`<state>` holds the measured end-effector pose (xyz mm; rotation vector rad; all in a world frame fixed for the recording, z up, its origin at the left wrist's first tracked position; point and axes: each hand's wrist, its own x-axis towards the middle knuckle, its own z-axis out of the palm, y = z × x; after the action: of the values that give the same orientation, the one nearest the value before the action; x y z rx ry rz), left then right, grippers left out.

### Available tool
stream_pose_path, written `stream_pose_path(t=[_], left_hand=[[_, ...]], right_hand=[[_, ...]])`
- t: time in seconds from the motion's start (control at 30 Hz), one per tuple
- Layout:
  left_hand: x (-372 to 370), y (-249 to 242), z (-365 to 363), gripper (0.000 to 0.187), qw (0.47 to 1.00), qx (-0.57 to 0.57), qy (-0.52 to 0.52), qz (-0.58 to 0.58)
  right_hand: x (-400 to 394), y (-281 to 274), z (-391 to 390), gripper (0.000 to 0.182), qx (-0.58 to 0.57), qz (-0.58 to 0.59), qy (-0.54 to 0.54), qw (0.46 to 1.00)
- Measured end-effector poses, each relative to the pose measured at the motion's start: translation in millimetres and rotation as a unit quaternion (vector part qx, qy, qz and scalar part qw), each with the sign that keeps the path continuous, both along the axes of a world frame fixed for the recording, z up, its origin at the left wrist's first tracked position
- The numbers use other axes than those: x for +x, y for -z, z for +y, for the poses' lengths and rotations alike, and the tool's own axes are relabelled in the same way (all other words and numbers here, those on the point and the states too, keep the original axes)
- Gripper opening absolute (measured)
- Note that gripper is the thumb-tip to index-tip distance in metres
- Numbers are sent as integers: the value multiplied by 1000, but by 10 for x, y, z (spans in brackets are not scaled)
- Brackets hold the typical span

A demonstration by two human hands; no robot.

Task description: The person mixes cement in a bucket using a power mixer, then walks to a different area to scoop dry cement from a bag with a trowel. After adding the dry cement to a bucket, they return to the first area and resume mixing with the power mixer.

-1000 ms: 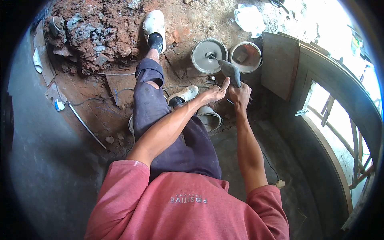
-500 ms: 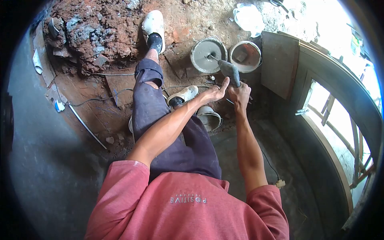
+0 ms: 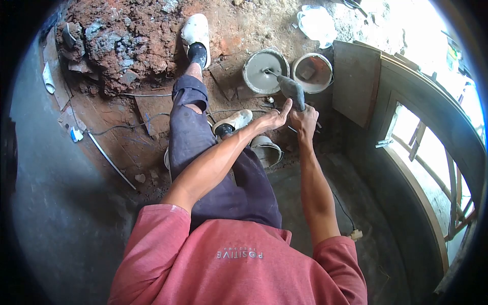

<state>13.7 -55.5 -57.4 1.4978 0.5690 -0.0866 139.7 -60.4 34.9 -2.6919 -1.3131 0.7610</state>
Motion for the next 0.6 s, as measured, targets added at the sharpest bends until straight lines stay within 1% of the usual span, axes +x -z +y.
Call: stream_pose_path(t=[0.03, 0.07, 0.13, 0.17, 0.23, 0.27, 0.33, 0.47, 0.53, 0.57, 0.6], left_hand=[[21, -20, -31, 61, 996, -83, 12, 21], [8, 0, -19, 61, 996, -82, 12, 22], [-26, -24, -31, 63, 993, 106, -6, -59], [-42, -25, -17, 63, 993, 107, -6, -58], [-12, 50, -107, 68, 959, 276, -4, -68], [-4, 100, -133, 68, 958, 278, -4, -68], [-30, 34, -140, 72, 923, 381, 9, -51], [-22, 79, -158, 73, 928, 367, -18, -68], [4, 122, -241, 65, 872, 471, -122, -57], [28, 164, -245, 65, 871, 472, -123, -57], [42, 195, -193, 64, 930, 357, -74, -39]], right_hand=[[0, -33, -17, 33, -12, 1, 3, 1000], [-13, -26, 7, 33, -10, 1, 3, 1000], [-14, -30, -9, 33, -4, 2, 13, 1000], [-26, -14, 3, 33, -3, 3, 13, 1000], [-6, 4, -26, 32, -3, 6, 19, 1000], [2, 36, -22, 32, -1, 7, 19, 1000], [38, 78, -66, 42, 9, -2, -19, 1000], [30, 50, -66, 41, 11, -2, -17, 1000], [14, 22, -65, 40, 17, 12, -2, 1000], [5, 12, -56, 40, 18, 12, -2, 1000], [-14, 10, -27, 39, 15, 23, 15, 1000]])
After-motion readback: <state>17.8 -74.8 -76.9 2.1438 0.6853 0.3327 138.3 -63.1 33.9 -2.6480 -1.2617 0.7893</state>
